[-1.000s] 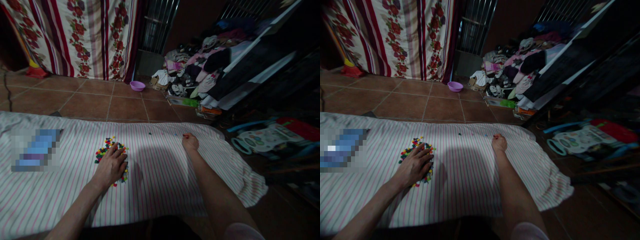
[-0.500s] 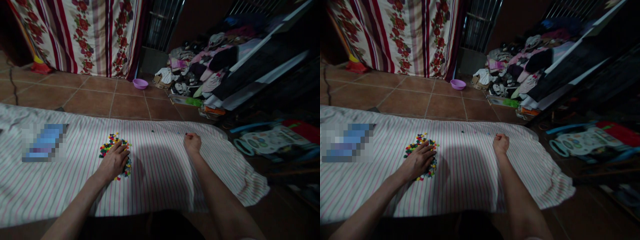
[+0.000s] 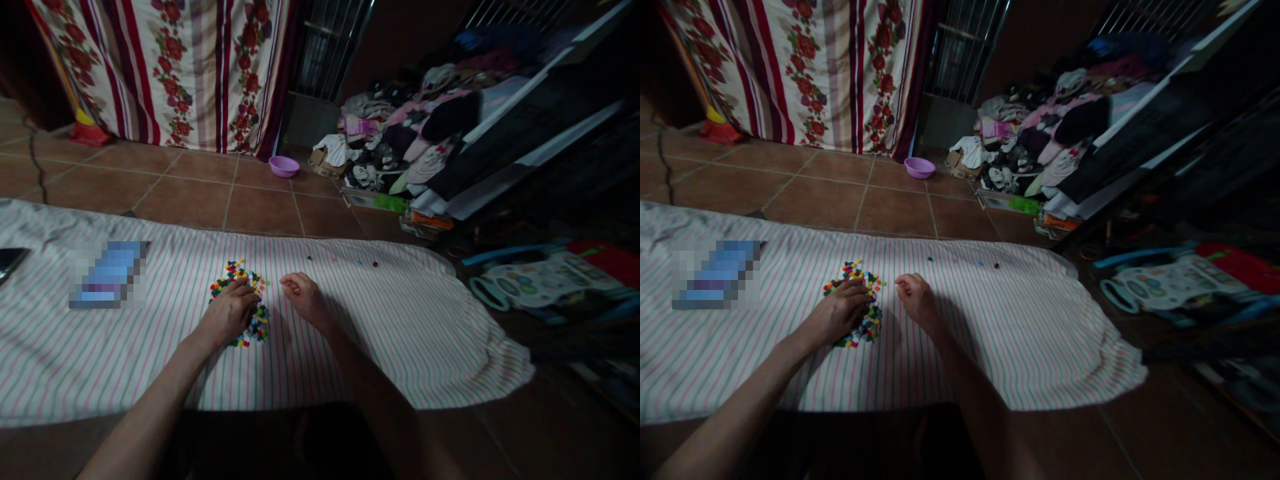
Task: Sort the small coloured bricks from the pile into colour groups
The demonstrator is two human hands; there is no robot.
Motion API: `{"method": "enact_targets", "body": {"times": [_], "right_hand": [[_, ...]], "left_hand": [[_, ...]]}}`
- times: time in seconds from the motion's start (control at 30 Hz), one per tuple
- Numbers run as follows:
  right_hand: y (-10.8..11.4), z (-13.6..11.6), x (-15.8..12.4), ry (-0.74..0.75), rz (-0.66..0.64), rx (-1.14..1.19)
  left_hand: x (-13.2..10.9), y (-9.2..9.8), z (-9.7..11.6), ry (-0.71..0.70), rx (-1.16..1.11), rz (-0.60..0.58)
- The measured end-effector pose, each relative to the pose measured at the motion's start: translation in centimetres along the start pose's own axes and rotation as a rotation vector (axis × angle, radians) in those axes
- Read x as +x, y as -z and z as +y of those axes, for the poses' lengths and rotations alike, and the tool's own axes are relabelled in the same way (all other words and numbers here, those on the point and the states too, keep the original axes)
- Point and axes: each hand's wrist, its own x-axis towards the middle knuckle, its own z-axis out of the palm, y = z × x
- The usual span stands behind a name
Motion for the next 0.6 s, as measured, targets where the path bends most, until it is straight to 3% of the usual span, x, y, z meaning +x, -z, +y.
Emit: {"method": "enact_targets", "body": {"times": [0.23, 0.47, 0.6], "right_hand": [[-3.1, -2.7, 0.1, -0.030, -0.033, -0.022], [-3.9, -2.1, 0.0, -0.143, 0.061, -0.062], [-3.7, -2.0, 0.1, -0.132, 0.055, -0.085]], "left_hand": [[-0.4, 1.1, -0.2, -0.011, -0.024, -0.080], [-0.5, 1.8, -0.3, 0.010, -0.039, -0.096], [-0.6, 2.2, -0.4, 0.032, -0.020, -0.098]]}}
